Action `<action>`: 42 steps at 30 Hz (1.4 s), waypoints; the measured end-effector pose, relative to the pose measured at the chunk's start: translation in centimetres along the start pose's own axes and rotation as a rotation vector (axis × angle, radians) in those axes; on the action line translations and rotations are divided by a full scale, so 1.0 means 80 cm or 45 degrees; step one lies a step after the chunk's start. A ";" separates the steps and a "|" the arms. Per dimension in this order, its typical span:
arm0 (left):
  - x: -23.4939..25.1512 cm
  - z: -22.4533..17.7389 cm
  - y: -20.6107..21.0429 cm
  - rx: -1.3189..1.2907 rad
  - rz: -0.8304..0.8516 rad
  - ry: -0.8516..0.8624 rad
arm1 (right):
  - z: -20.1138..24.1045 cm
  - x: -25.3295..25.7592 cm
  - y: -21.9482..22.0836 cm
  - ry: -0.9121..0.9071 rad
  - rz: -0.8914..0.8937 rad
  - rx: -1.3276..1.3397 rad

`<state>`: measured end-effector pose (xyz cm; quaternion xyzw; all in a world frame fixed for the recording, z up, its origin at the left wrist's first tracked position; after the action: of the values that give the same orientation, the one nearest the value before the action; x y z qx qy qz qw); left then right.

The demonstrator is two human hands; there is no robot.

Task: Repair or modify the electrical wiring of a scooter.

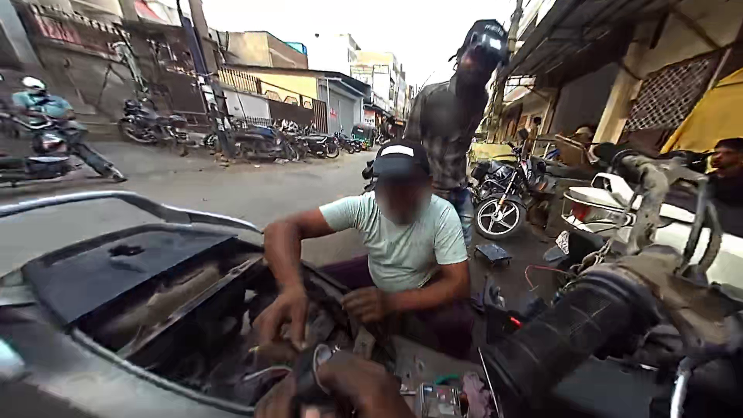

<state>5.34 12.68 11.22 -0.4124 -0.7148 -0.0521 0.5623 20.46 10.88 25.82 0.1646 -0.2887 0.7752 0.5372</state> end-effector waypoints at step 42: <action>0.047 0.079 0.058 -0.411 0.333 -0.420 | -0.263 -0.030 0.050 0.895 -0.131 0.185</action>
<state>3.42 21.13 10.27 -0.5887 -0.7199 -0.0245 0.3670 18.80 21.22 6.95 -0.0600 -0.0219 0.7749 0.6289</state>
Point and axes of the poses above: each hand's wrist, its own x-axis towards the middle knuckle, its own y-axis out of the palm, z = x × y, the point moved 8 cm from there along x, towards the middle knuckle, and after that the axes turned 12 degrees about y, right-handed, at the moved point
